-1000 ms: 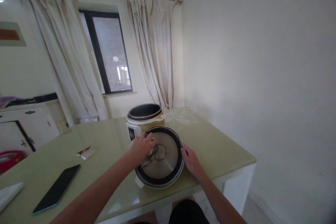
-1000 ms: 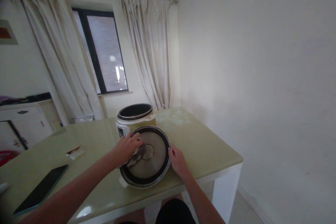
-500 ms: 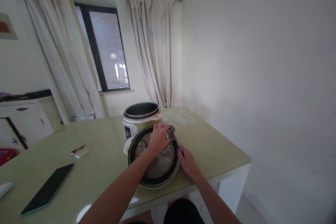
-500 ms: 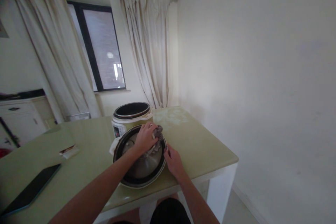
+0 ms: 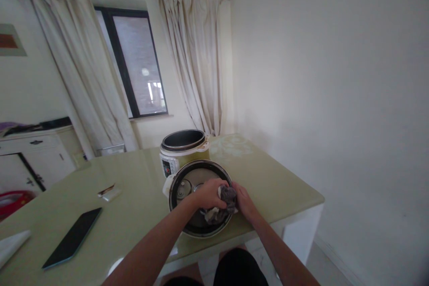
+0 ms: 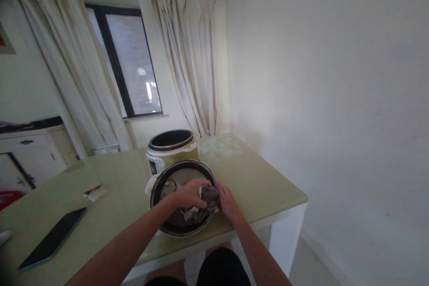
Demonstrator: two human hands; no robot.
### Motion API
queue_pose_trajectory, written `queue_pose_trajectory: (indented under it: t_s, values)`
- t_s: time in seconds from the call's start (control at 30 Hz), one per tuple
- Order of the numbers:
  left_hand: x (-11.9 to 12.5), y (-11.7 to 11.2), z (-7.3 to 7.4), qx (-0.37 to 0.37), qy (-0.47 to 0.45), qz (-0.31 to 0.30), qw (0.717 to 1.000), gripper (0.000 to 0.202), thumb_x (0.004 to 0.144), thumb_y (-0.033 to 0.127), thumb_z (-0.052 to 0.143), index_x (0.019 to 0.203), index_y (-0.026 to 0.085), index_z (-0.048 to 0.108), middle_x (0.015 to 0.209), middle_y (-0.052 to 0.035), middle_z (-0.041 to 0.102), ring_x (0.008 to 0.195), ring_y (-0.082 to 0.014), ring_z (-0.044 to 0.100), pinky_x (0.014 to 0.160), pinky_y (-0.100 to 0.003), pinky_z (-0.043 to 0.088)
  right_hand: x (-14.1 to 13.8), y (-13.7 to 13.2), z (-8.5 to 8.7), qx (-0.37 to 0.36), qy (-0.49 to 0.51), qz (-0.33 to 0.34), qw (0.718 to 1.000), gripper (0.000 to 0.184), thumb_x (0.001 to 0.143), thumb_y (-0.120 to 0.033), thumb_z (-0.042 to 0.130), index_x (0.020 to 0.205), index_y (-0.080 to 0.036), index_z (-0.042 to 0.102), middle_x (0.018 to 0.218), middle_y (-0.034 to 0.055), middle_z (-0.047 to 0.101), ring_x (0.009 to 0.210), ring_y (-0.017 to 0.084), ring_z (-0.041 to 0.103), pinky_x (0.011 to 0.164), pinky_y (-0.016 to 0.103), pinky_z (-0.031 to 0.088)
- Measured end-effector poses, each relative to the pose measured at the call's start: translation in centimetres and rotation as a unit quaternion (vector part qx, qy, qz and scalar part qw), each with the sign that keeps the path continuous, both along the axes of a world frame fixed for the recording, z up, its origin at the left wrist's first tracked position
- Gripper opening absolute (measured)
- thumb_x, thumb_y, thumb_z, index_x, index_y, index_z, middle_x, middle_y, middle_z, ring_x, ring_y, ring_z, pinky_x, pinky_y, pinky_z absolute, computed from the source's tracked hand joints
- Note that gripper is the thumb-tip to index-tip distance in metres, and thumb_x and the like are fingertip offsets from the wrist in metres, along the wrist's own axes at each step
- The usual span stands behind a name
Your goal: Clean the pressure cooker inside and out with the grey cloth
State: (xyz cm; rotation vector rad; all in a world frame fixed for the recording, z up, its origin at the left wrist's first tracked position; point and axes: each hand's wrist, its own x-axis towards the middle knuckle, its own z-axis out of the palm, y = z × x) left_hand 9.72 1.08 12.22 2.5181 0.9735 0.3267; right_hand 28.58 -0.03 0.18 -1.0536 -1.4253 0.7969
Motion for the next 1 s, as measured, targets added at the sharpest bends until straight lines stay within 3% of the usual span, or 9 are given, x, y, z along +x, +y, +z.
queue_pose_trajectory:
  t_s: [0.13, 0.33, 0.5, 0.7, 0.83, 1.0]
  values:
    - [-0.1, -1.0, 0.4, -0.017, 0.090, -0.074, 0.993, 0.047, 0.063, 0.029, 0.085, 0.109, 0.025, 0.078, 0.109, -0.0011, 0.080, 0.102, -0.0260, 0.074, 0.091, -0.032, 0.056, -0.1, -0.3, 0.4, -0.008, -0.040, 0.000, 0.999, 0.053, 0.096, -0.069, 0.056, 0.105, -0.021, 0.075, 0.103, 0.0080, 0.079, 0.101, 0.028, 0.071, 0.097, 0.041, 0.055]
    - [-1.6, -3.8, 2.0, 0.039, 0.236, -0.110, 0.965, 0.046, 0.059, 0.036, 0.088, 0.105, 0.030, 0.082, 0.095, -0.0063, 0.081, 0.093, -0.0344, 0.077, 0.082, -0.044, 0.062, -0.3, -0.5, 0.6, 0.000, -0.068, -0.024, 0.997, 0.048, 0.100, -0.062, 0.052, 0.102, -0.020, 0.075, 0.100, 0.0080, 0.078, 0.100, 0.028, 0.070, 0.097, 0.041, 0.054]
    - [-4.8, -5.2, 3.9, 0.092, 0.311, -0.009, 0.946, 0.045, 0.056, 0.027, 0.089, 0.100, 0.030, 0.082, 0.105, -0.0118, 0.079, 0.101, -0.0400, 0.075, 0.088, -0.053, 0.061, -0.3, -0.7, 0.8, 0.016, -0.041, -0.015, 0.999, 0.050, 0.100, -0.062, 0.053, 0.114, -0.020, 0.077, 0.109, 0.0092, 0.079, 0.103, 0.029, 0.070, 0.096, 0.041, 0.055]
    - [-8.5, -3.1, 5.3, 0.191, 0.292, 0.120, 0.930, 0.050, 0.070, 0.015, 0.076, 0.119, 0.026, 0.076, 0.127, -0.0157, 0.070, 0.115, -0.0403, 0.068, 0.091, -0.053, 0.058, -0.2, -0.8, 0.7, 0.019, -0.038, -0.012, 0.999, 0.047, 0.098, -0.059, 0.056, 0.109, -0.020, 0.079, 0.100, 0.0089, 0.080, 0.093, 0.029, 0.071, 0.089, 0.041, 0.057]
    - [-8.4, -1.3, 5.5, 0.237, 0.276, 0.173, 0.915, 0.047, 0.077, 0.013, 0.069, 0.122, 0.025, 0.073, 0.132, -0.0152, 0.065, 0.119, -0.0386, 0.066, 0.090, -0.049, 0.058, -0.2, -0.8, 0.6, 0.019, -0.045, -0.023, 0.999, 0.041, 0.096, -0.053, 0.057, 0.110, -0.021, 0.079, 0.103, 0.0084, 0.080, 0.089, 0.028, 0.070, 0.085, 0.039, 0.056]
    - [-6.5, 0.6, 5.4, 0.259, 0.218, 0.215, 0.916, 0.039, 0.081, 0.015, 0.066, 0.119, 0.022, 0.071, 0.126, -0.0143, 0.065, 0.114, -0.0343, 0.067, 0.090, -0.045, 0.056, -0.1, -1.0, 0.6, 0.018, -0.084, -0.043, 0.995, 0.040, 0.097, -0.050, 0.055, 0.110, -0.020, 0.078, 0.087, 0.0050, 0.077, 0.069, 0.022, 0.063, 0.070, 0.033, 0.052]
